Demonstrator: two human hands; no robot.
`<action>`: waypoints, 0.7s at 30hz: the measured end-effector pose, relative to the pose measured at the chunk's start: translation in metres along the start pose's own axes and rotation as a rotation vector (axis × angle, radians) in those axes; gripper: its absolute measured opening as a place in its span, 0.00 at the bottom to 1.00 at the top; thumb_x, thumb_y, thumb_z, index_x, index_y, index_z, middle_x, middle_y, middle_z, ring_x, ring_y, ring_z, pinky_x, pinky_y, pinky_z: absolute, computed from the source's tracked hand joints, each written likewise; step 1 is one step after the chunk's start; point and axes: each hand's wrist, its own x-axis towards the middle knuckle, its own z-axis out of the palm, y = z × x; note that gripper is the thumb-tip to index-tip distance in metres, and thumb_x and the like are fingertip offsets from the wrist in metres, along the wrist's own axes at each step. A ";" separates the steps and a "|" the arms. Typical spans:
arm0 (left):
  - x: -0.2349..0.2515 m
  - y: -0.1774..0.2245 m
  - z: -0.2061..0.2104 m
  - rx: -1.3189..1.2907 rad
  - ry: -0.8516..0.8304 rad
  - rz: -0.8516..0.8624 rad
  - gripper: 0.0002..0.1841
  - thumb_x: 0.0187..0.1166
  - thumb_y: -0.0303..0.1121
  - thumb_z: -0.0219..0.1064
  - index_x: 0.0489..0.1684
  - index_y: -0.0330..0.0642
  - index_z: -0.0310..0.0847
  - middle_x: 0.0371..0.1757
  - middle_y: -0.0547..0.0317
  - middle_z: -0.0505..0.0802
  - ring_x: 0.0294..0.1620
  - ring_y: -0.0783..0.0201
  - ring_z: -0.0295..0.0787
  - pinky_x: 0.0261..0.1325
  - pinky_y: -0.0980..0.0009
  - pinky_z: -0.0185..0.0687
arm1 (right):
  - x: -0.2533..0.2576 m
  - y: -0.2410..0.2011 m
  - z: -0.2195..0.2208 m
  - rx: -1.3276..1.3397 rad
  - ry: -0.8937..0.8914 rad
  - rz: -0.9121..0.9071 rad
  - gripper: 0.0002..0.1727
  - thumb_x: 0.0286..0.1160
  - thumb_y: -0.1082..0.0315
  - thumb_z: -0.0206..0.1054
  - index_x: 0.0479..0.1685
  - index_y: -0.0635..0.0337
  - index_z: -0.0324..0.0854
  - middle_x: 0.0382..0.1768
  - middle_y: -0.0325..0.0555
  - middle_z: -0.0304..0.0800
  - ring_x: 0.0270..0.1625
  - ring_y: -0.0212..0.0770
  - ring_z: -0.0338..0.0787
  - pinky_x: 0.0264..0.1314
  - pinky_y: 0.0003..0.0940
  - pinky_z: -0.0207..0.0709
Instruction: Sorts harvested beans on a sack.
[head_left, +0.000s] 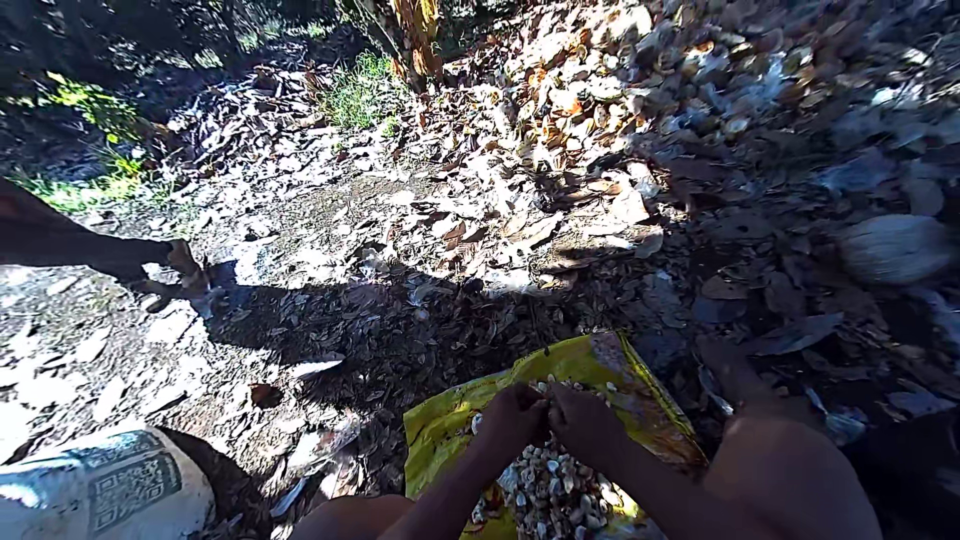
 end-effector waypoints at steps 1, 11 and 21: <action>-0.003 0.000 0.002 -0.026 -0.012 -0.006 0.11 0.86 0.33 0.66 0.54 0.33 0.80 0.38 0.49 0.95 0.31 0.57 0.96 0.39 0.61 0.96 | 0.000 0.002 0.001 0.056 0.019 -0.001 0.16 0.82 0.63 0.57 0.58 0.60 0.85 0.40 0.52 0.93 0.46 0.52 0.94 0.53 0.54 0.86; -0.003 0.000 -0.006 -0.191 0.042 -0.001 0.12 0.81 0.26 0.69 0.58 0.32 0.77 0.37 0.44 0.94 0.31 0.53 0.96 0.40 0.59 0.96 | -0.001 0.006 0.012 0.667 0.066 0.091 0.16 0.91 0.65 0.49 0.63 0.56 0.81 0.41 0.44 0.91 0.31 0.37 0.91 0.36 0.39 0.90; 0.000 0.000 -0.004 -0.195 0.102 0.045 0.18 0.72 0.24 0.77 0.56 0.32 0.76 0.40 0.46 0.94 0.38 0.53 0.96 0.47 0.57 0.96 | -0.002 0.001 0.012 0.277 0.057 0.012 0.21 0.80 0.66 0.62 0.71 0.56 0.82 0.67 0.50 0.85 0.66 0.42 0.87 0.71 0.40 0.81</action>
